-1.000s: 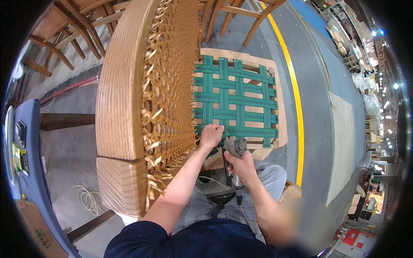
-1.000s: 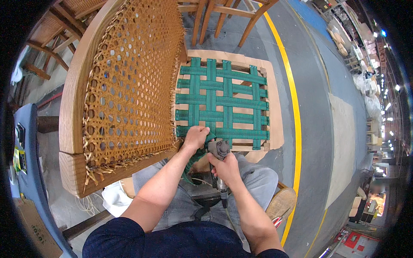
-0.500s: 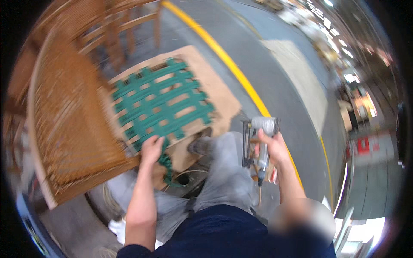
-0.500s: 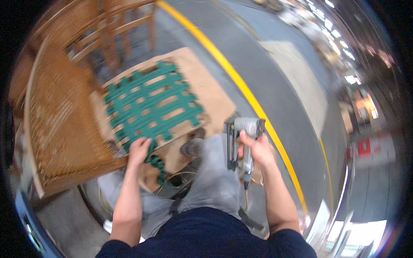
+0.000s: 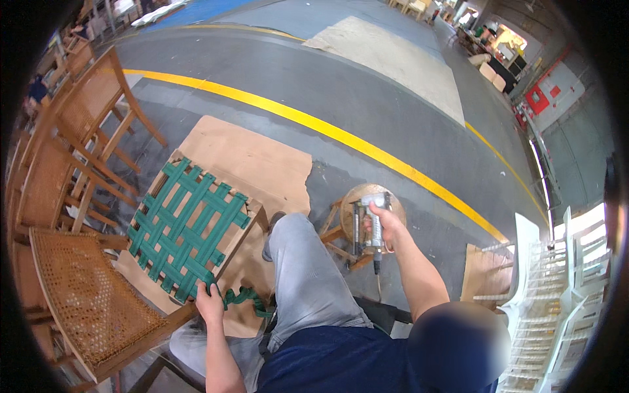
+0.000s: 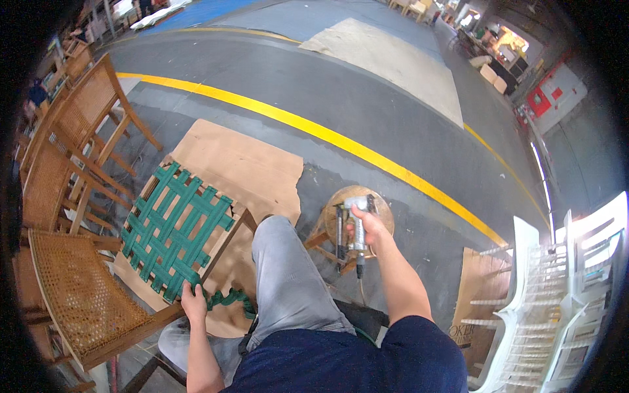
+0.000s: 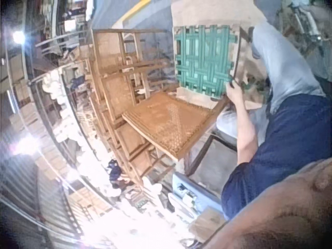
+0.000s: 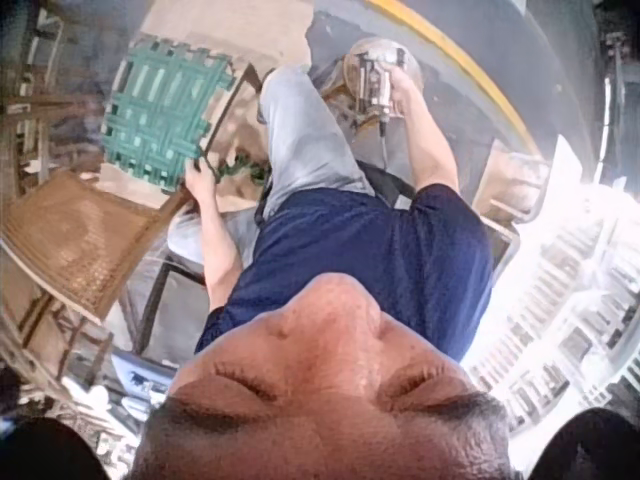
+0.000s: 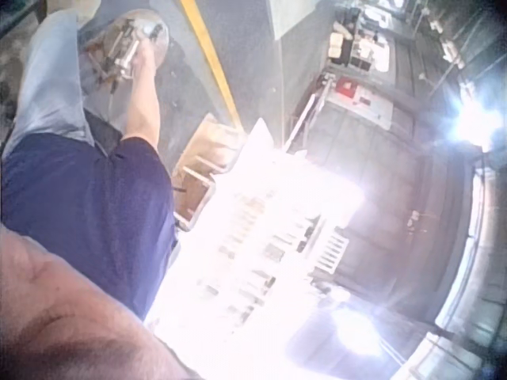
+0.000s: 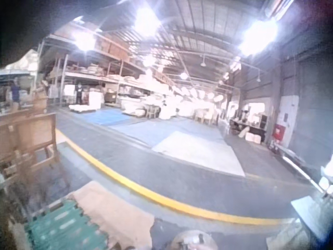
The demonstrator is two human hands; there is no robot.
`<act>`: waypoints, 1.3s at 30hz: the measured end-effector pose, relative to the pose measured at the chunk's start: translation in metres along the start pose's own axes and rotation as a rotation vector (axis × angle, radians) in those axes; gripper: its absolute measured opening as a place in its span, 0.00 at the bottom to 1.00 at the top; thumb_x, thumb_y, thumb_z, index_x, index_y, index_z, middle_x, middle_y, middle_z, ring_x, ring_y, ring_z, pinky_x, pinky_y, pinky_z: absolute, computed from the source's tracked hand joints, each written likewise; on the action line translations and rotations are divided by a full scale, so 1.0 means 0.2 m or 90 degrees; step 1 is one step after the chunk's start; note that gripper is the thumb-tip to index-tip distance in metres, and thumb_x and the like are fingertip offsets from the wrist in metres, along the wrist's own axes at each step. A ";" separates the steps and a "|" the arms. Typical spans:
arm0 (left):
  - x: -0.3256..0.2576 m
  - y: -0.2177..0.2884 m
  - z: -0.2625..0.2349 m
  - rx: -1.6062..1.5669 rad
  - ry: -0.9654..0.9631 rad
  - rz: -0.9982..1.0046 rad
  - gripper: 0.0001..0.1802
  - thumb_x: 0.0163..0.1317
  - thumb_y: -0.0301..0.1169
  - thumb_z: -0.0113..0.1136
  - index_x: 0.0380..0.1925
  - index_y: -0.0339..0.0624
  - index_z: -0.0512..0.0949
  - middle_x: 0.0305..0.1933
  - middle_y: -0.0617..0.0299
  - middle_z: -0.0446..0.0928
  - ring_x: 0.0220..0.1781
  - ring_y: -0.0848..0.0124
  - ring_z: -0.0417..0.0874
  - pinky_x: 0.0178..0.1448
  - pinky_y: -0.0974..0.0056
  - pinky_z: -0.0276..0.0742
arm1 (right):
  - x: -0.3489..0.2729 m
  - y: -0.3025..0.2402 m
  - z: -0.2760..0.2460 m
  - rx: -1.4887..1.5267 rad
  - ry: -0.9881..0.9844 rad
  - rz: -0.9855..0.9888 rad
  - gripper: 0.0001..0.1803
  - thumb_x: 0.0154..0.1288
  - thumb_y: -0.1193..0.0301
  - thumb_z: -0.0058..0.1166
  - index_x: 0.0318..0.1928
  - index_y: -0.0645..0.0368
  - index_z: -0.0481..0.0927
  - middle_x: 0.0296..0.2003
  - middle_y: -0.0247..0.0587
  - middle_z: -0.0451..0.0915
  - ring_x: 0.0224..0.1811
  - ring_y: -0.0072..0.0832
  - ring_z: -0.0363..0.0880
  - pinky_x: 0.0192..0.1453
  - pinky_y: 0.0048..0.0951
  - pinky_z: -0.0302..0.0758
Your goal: The person weaves green straps into a wooden chair seat frame, securing them with a pneumatic staple gun. They repeatedly thread the straps through the existing weave and staple them in place, gradually completing the seat surface.
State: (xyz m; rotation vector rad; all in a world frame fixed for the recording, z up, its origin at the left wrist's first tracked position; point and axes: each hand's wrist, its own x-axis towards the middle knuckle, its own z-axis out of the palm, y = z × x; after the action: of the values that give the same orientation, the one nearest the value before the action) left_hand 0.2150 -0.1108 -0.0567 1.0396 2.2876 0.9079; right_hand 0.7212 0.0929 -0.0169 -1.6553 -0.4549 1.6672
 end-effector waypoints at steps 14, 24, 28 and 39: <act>-0.05 -0.06 -0.09 0.048 0.016 -0.111 0.16 0.69 0.38 0.58 0.50 0.40 0.78 0.46 0.42 0.83 0.51 0.45 0.83 0.56 0.49 0.77 | -0.10 0.07 -0.06 -0.831 0.258 -0.234 0.20 0.61 0.58 0.62 0.47 0.59 0.86 0.45 0.55 0.87 0.50 0.49 0.85 0.57 0.45 0.78; -0.12 -0.07 -0.07 -0.822 -0.278 -0.397 0.17 0.74 0.42 0.58 0.52 0.42 0.77 0.42 0.52 0.87 0.38 0.67 0.89 0.44 0.60 0.88 | -0.08 0.27 -0.53 -0.622 0.239 -0.272 0.42 0.42 0.84 0.62 0.64 0.58 0.71 0.46 0.45 0.84 0.37 0.40 0.86 0.36 0.38 0.81; -0.12 -0.07 -0.27 -0.883 -0.163 -0.344 0.15 0.75 0.43 0.57 0.50 0.44 0.77 0.36 0.55 0.86 0.34 0.67 0.86 0.37 0.60 0.85 | -0.26 0.17 -0.47 -0.424 0.155 -0.045 0.46 0.46 0.88 0.56 0.72 0.61 0.64 0.52 0.45 0.80 0.47 0.35 0.81 0.44 0.33 0.77; 0.07 -0.01 -0.39 -0.832 -0.111 -0.268 0.15 0.75 0.41 0.58 0.39 0.39 0.79 0.27 0.57 0.83 0.24 0.68 0.82 0.30 0.65 0.81 | -0.52 0.02 1.14 -0.866 -0.446 -0.813 0.35 0.52 0.56 0.73 0.59 0.55 0.78 0.51 0.46 0.82 0.50 0.46 0.83 0.53 0.44 0.77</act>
State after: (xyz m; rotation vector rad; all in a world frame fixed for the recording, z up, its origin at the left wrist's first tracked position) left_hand 0.1559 -0.1310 -0.0071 0.0382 1.1817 1.6186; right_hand 0.4908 0.0726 0.0793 -0.7944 -2.6848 0.7096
